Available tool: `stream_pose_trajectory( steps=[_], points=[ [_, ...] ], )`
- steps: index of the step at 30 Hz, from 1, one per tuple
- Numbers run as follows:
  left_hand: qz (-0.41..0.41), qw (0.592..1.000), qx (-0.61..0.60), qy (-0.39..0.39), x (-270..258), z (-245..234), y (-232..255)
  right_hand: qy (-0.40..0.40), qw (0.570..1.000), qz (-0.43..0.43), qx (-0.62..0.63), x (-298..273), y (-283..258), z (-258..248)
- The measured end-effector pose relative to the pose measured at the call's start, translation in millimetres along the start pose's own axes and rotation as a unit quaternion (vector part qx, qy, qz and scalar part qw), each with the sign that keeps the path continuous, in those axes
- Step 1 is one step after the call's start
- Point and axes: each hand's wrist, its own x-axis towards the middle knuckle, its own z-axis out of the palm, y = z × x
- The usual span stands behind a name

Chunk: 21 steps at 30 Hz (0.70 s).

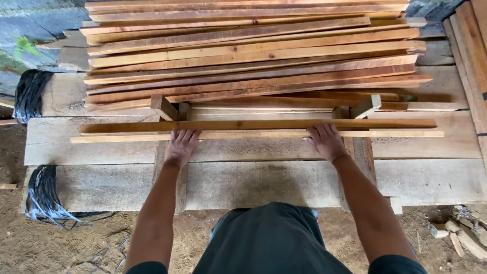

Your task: Bundling thin wooden planks using wire ties and organizing the stacks on a workbench.

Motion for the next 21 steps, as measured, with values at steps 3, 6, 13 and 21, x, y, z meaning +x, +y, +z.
stream_pose_trajectory(
  steps=[3,6,13,21],
  points=[
    [-0.006,0.999,-0.035,-0.016,13,-1,-10,-0.001,1.000,-0.015,0.009,2,10,10],
    [-0.022,0.998,-0.064,-0.018,23,-7,-16,-0.066,0.996,0.007,0.067,-1,16,16],
    [0.017,0.998,-0.062,-0.003,44,22,-36,-0.060,0.995,-0.031,0.067,31,41,20],
    [-0.015,0.986,-0.106,-0.127,49,43,-30,-0.219,0.970,0.030,0.105,47,53,23]
  ],
)
